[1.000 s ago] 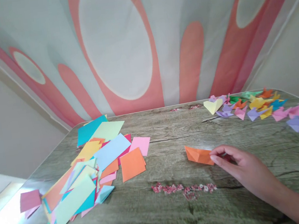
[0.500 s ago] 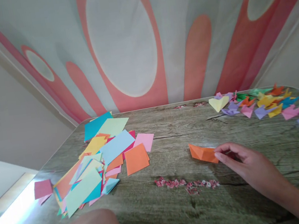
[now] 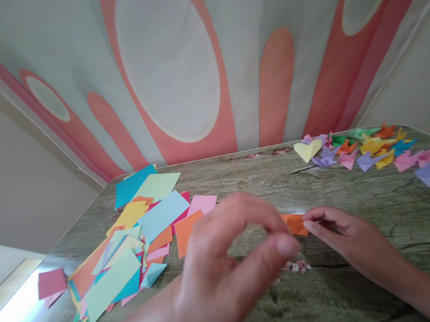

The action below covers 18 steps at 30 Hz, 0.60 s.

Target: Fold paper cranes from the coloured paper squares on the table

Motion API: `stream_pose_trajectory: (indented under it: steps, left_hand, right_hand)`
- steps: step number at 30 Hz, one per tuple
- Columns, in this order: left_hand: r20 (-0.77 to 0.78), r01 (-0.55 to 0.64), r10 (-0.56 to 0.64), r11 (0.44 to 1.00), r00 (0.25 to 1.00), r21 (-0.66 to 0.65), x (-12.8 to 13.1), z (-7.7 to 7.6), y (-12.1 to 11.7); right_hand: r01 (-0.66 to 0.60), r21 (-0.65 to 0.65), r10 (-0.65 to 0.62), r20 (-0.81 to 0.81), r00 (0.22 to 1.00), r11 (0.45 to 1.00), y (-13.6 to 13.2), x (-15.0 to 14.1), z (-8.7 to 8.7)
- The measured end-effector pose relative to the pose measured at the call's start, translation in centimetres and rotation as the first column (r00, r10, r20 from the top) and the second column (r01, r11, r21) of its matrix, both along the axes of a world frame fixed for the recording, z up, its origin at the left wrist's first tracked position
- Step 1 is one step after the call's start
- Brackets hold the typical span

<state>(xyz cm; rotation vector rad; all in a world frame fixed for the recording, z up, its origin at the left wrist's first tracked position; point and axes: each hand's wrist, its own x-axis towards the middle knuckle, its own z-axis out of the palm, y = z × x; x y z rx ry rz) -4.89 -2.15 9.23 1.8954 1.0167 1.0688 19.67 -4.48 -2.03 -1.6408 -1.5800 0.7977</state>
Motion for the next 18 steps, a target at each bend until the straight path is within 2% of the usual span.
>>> stream_pose_trajectory:
  steps: [4, 7, 12, 18]
  left_hand:
    - [-0.072, 0.093, -0.104, 0.986, 0.992, -0.139, 1.8, -4.6, 3.2]
    - [-0.11, 0.19, -0.214, 0.962, 0.971, -0.195, 2.2, -6.8, 4.1]
    - [-0.148, 0.19, -0.232, 0.949, 0.961, -0.251, 2.4, -7.2, 3.6]
    - [-0.115, 0.172, -0.221, 0.927, 0.968, -0.334, 2.6, -7.8, 3.4]
  right_hand:
    - [-0.041, 0.001, 0.041, -0.025, 0.999, 0.999, 0.0, 0.0, 0.3]
    - [-0.065, -0.006, 0.064, -0.024, 0.998, 0.998, -0.1, -0.1, 0.5]
    - [-0.052, -0.009, 0.051, -0.082, 0.995, 0.999, -0.3, -0.4, 0.9]
    - [-0.03, 0.029, 0.034, -0.153, 0.988, 0.999, -0.2, -0.4, 0.3]
